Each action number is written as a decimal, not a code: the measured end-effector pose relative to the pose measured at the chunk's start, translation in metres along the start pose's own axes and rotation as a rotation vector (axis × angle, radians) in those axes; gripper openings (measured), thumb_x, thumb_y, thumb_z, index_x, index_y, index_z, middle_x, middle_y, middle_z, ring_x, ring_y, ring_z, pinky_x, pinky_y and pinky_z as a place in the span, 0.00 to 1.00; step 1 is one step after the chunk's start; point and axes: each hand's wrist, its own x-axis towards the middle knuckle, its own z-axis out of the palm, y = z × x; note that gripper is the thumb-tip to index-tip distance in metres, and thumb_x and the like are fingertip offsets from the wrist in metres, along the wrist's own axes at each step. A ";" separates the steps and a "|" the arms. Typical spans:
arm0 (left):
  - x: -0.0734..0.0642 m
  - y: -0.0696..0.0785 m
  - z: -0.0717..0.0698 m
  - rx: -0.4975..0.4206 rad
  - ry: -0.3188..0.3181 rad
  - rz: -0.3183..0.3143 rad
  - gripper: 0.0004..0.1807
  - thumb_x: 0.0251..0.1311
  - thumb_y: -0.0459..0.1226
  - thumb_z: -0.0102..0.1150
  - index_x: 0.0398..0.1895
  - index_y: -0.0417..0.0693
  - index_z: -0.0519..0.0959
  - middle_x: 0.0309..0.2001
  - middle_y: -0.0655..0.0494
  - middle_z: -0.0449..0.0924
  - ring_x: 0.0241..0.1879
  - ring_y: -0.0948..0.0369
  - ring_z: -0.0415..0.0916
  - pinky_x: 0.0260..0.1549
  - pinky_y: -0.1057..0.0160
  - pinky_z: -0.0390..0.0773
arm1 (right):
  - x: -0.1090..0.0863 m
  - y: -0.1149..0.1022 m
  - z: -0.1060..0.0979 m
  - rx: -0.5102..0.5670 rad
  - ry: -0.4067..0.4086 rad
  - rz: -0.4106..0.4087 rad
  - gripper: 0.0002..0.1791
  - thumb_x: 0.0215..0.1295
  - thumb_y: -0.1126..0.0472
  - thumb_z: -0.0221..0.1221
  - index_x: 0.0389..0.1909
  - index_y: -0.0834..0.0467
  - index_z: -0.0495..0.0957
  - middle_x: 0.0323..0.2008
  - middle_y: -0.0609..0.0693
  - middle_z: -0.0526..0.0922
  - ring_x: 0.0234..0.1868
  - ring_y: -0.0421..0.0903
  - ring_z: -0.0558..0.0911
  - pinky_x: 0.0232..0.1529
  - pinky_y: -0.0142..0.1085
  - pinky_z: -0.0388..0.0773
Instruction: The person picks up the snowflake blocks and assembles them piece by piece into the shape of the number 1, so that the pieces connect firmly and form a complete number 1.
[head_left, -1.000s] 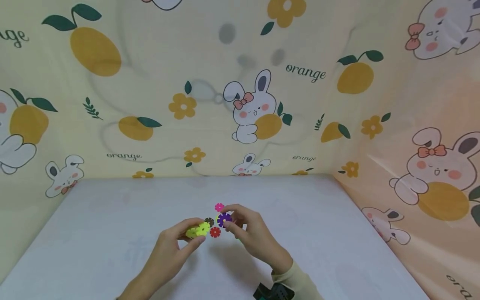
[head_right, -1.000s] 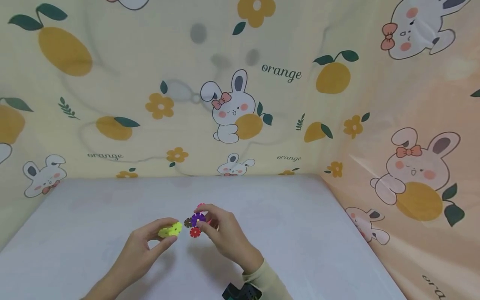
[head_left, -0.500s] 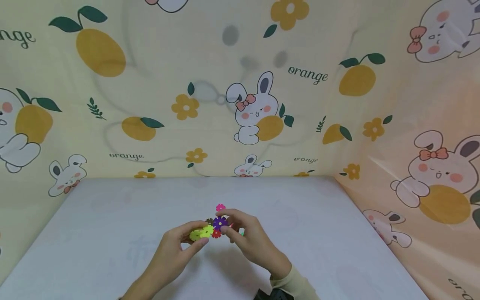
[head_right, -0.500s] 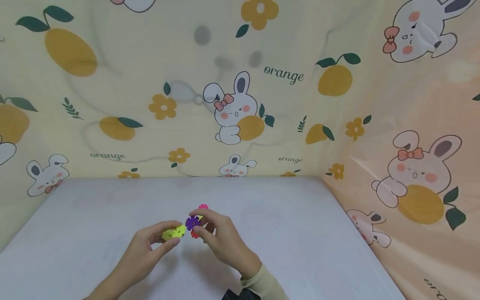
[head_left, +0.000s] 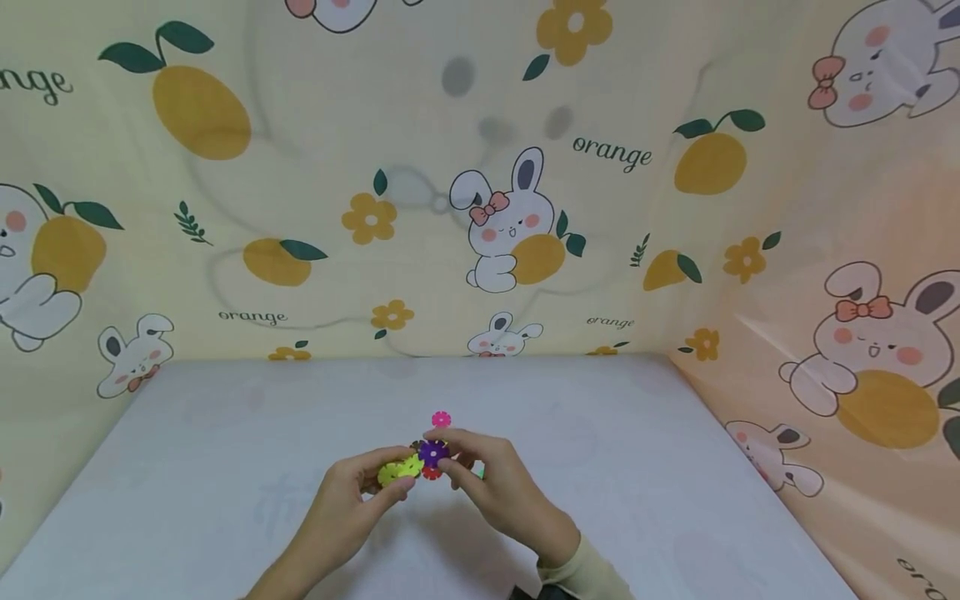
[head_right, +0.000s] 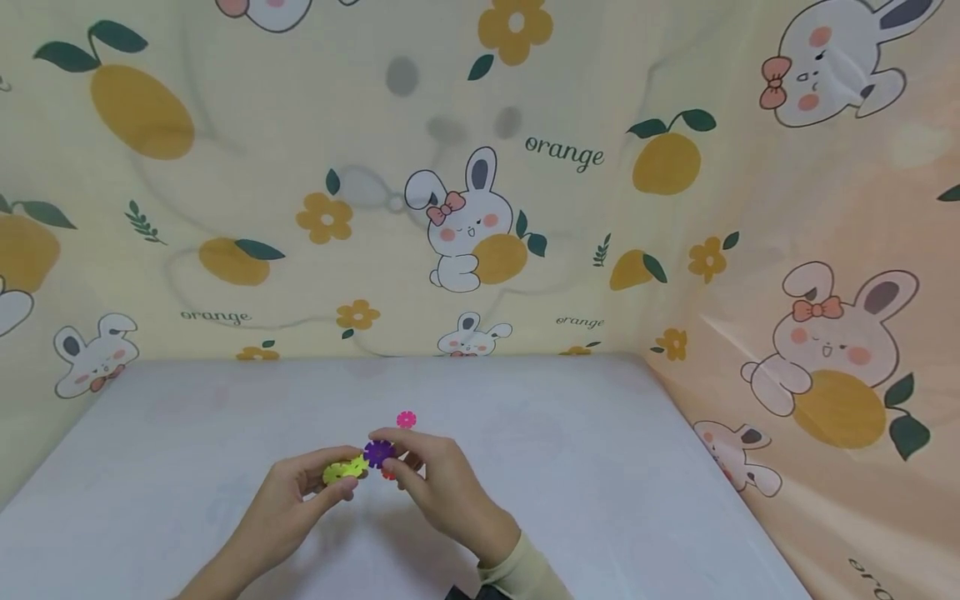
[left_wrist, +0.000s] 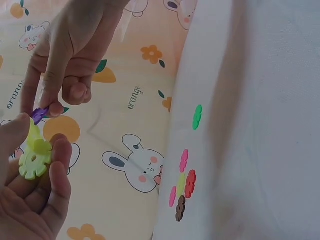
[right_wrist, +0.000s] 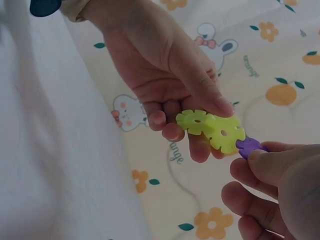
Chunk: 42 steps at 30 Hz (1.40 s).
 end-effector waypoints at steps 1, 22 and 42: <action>0.000 0.000 0.000 -0.006 -0.002 0.000 0.19 0.66 0.41 0.64 0.55 0.39 0.82 0.40 0.50 0.88 0.29 0.69 0.81 0.31 0.68 0.81 | 0.000 0.000 0.001 -0.008 0.004 -0.020 0.18 0.71 0.64 0.59 0.60 0.52 0.80 0.39 0.51 0.88 0.29 0.34 0.78 0.33 0.29 0.80; 0.003 -0.006 -0.006 -0.207 -0.055 -0.110 0.22 0.65 0.37 0.65 0.56 0.30 0.79 0.37 0.40 0.88 0.30 0.67 0.82 0.34 0.67 0.82 | -0.001 0.002 0.012 -0.075 0.063 -0.149 0.17 0.69 0.64 0.62 0.58 0.58 0.82 0.42 0.50 0.90 0.28 0.28 0.76 0.30 0.26 0.79; 0.005 -0.005 -0.006 -0.198 -0.168 -0.076 0.22 0.73 0.41 0.57 0.63 0.36 0.73 0.53 0.38 0.84 0.39 0.61 0.84 0.41 0.65 0.83 | 0.000 0.007 0.011 0.069 -0.006 -0.057 0.15 0.72 0.61 0.59 0.58 0.52 0.80 0.36 0.50 0.88 0.28 0.33 0.77 0.31 0.31 0.81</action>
